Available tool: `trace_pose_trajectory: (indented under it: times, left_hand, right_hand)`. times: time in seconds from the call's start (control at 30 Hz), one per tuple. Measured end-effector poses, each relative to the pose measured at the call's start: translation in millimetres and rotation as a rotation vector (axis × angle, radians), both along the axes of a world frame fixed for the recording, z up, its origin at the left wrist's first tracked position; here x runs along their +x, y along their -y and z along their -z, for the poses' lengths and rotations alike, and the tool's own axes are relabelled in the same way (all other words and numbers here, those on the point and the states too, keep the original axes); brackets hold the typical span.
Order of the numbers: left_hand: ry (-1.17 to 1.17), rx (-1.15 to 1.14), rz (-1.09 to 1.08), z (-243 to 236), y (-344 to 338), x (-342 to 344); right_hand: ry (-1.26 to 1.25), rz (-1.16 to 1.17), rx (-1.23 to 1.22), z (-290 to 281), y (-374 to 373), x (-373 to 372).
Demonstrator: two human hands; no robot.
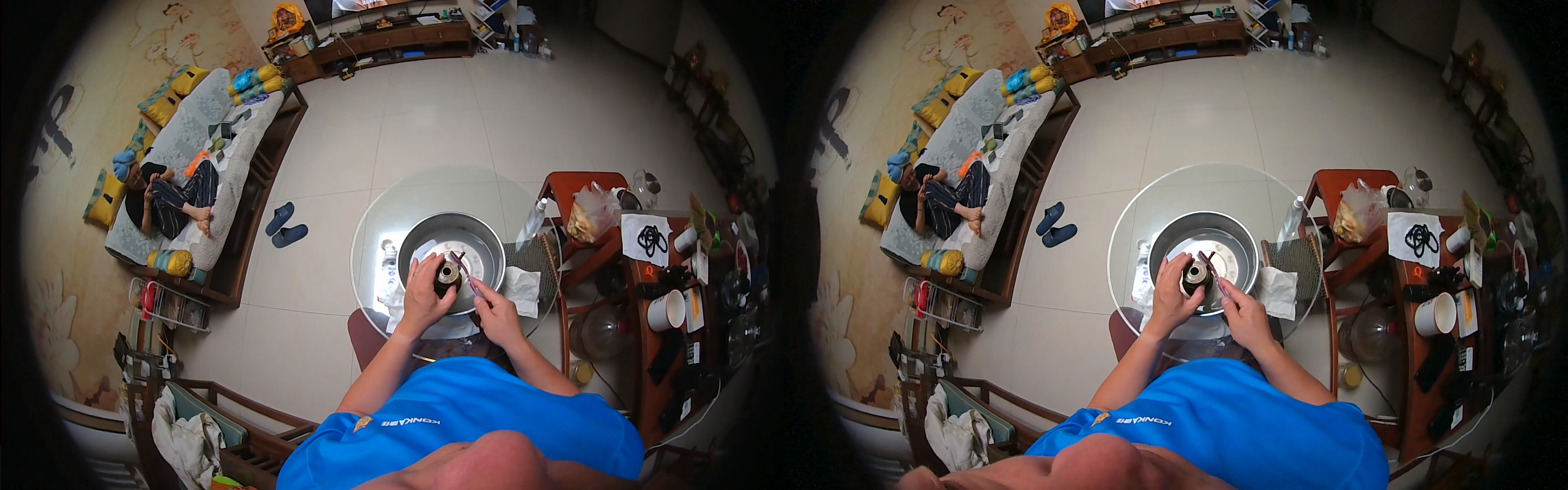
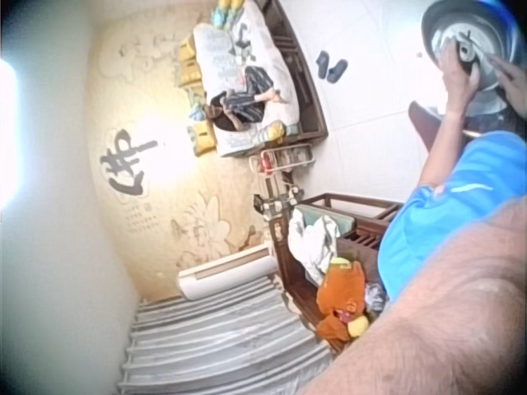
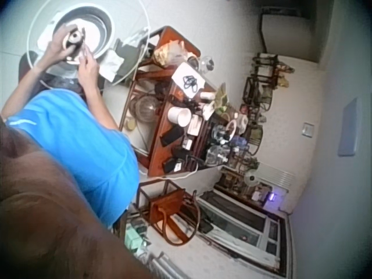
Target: The person uses a thin tool to scrape around the inner edge of a circular component positioned inside a basin.
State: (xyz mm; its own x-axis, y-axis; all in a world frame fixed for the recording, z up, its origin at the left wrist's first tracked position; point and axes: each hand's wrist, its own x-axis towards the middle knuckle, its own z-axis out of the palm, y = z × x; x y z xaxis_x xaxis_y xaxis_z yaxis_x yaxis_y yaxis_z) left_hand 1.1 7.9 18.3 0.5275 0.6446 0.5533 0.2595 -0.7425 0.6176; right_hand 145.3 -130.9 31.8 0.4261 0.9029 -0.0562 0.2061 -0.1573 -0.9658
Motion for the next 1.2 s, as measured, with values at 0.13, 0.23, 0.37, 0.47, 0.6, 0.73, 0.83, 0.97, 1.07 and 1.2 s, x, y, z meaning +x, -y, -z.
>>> trace_pose_trajectory:
  times: [0.13, 0.23, 0.37, 0.47, 0.6, 0.73, 0.83, 0.97, 1.07, 1.2]
  left_hand:
    - [-0.016, -0.011, 0.006, -2.7, -0.9, 0.2]
    - [-0.02, -0.021, 0.021, -4.7, 0.4, -0.8]
    - [-0.02, -0.018, 0.028, -3.4, 0.3, -1.0]
    - [-0.022, -0.029, 0.038, -3.1, -0.6, -1.8]
    - [-0.03, 0.0, 0.031, -3.1, -1.5, -0.6]
    - [0.02, -0.116, -0.02, -10.5, 5.1, 2.7]
    - [-0.002, 0.031, -0.047, -2.8, 0.6, 2.7]
    - [0.022, 0.013, -0.031, -0.9, 0.7, 2.8]
    - [0.024, -0.023, 0.004, 2.8, -2.0, 0.4]
    - [0.012, -0.062, 0.048, 1.0, -3.3, -2.1]
  right_hand:
    - [0.146, 0.034, 0.153, 9.4, -1.3, -0.2]
    - [0.058, 0.009, 0.08, -2.8, 1.9, -1.9]
    - [0.121, -0.01, 0.025, -12.1, 0.2, -0.7]
    - [0.118, 0.019, 0.055, -12.0, -0.4, -0.1]
    - [0.106, -0.009, 0.051, -14.4, 0.2, -1.2]
    - [0.163, -0.005, 0.119, -2.0, -2.0, 1.0]
    - [0.133, -0.015, 0.049, -12.9, -1.6, 0.6]
    - [0.174, 0.006, 0.111, 2.0, -2.4, 2.3]
    - [0.18, -0.003, 0.113, -3.0, -2.4, 2.4]
    - [0.125, -0.011, 0.078, -2.4, -1.3, 3.1]
